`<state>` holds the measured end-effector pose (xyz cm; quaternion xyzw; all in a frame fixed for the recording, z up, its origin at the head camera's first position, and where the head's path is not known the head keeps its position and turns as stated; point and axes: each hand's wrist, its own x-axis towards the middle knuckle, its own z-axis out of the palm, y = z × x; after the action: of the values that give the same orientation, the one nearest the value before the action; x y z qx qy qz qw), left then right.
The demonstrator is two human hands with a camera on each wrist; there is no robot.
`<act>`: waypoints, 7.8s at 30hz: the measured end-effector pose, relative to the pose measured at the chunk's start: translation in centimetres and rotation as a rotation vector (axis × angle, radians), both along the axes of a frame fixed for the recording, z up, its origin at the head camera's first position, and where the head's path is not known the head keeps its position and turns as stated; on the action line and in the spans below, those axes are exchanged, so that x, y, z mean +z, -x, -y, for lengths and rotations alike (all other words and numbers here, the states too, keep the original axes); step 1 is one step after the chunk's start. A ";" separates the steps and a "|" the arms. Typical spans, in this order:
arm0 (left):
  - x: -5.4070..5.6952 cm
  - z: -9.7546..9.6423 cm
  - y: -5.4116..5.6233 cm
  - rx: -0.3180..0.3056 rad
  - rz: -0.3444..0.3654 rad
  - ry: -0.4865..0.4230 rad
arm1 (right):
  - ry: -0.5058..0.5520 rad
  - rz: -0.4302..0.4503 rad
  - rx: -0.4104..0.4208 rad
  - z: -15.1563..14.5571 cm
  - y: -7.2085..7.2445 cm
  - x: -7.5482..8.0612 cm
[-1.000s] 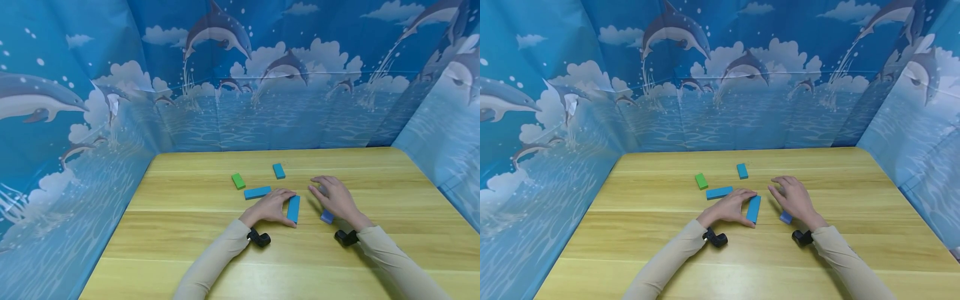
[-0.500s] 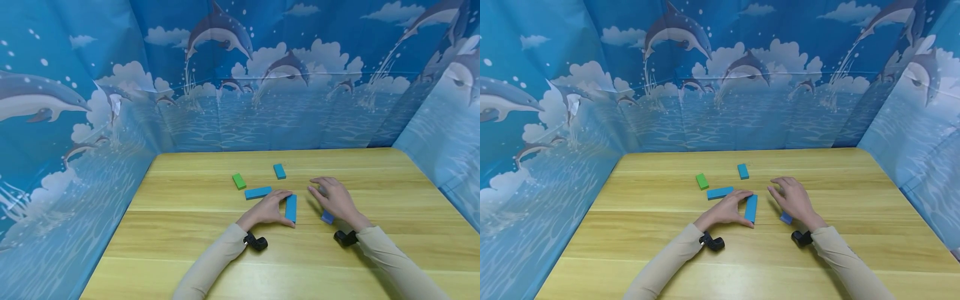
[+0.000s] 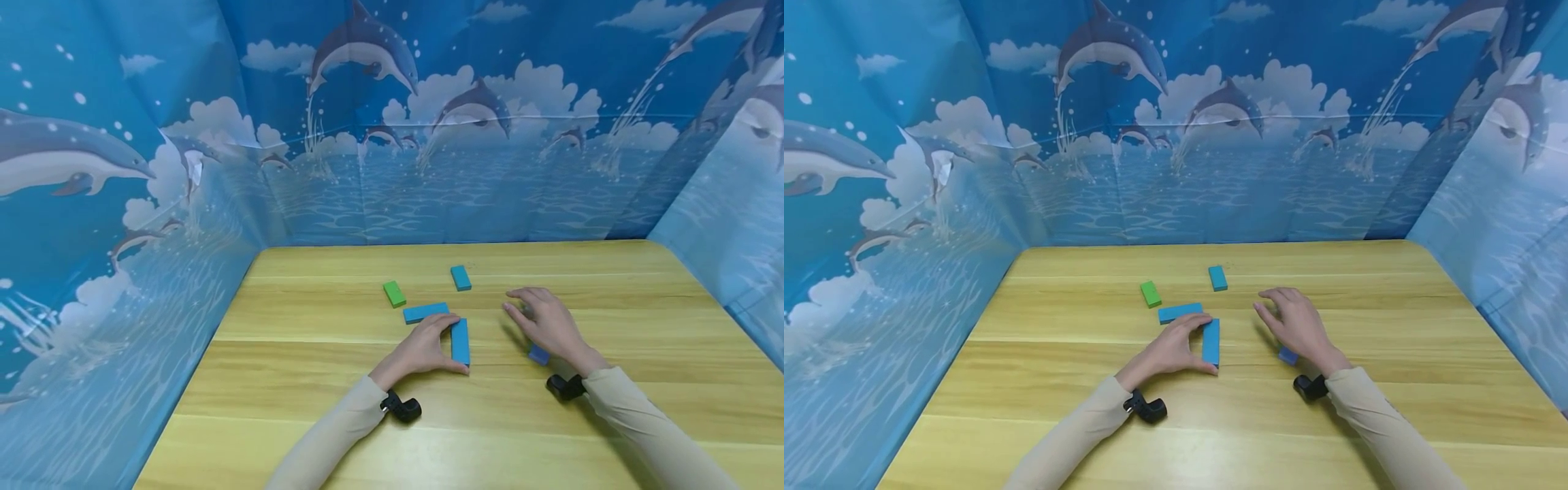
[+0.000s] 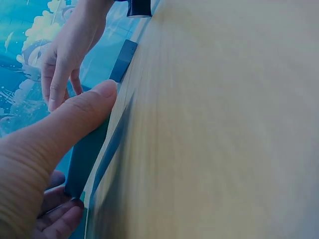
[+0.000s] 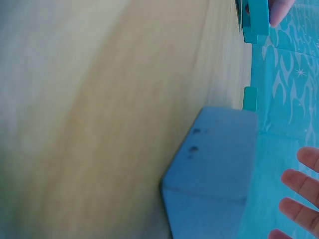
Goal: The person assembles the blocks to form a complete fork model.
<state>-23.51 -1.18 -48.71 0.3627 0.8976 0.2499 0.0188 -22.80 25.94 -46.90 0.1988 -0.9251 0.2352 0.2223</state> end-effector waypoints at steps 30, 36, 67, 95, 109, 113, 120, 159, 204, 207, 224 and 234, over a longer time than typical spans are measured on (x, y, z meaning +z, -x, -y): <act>-0.1 2.4 -1.1 0.035 -0.026 0.016 | -0.002 0.162 0.123 4.6 2.9 1.1; -0.2 2.6 -1.1 0.034 -0.023 0.016 | 0.010 0.290 0.157 5.7 3.8 0.9; -0.9 2.8 -1.7 0.036 -0.036 -0.036 | 0.080 0.520 0.358 7.6 6.5 -0.2; -1.1 3.0 -1.7 0.069 -0.019 -0.123 | 0.056 0.487 0.361 7.3 7.3 -0.8; -1.3 3.0 -2.0 0.066 -0.057 -0.138 | 0.075 0.450 0.340 7.1 7.0 -0.9; -1.3 3.0 -1.9 0.063 -0.059 -0.131 | 0.089 0.449 0.334 6.8 6.9 -1.0; -1.2 2.9 -2.1 0.072 -0.054 -0.119 | 0.102 0.448 0.323 6.0 6.4 -1.0; -1.5 3.3 -2.0 0.090 -0.040 -0.167 | -0.020 0.448 0.357 4.6 5.5 -0.7; -1.5 3.3 -2.1 0.115 -0.073 -0.124 | -0.004 0.408 0.370 5.0 4.9 -1.1; -1.4 3.3 -2.1 0.115 -0.076 -0.123 | 0.002 0.407 0.376 5.0 4.8 -1.0; -1.5 3.3 -2.2 0.117 -0.078 -0.120 | 0.000 0.418 0.372 5.0 4.6 -1.0; -1.4 3.4 -2.3 0.115 -0.070 -0.119 | 0.003 0.421 0.364 4.9 4.4 -0.9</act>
<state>-21.16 -4.55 -50.14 0.3196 0.9006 0.2906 -0.0483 -27.22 21.03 -47.81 0.3083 -0.8995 0.3089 -0.0205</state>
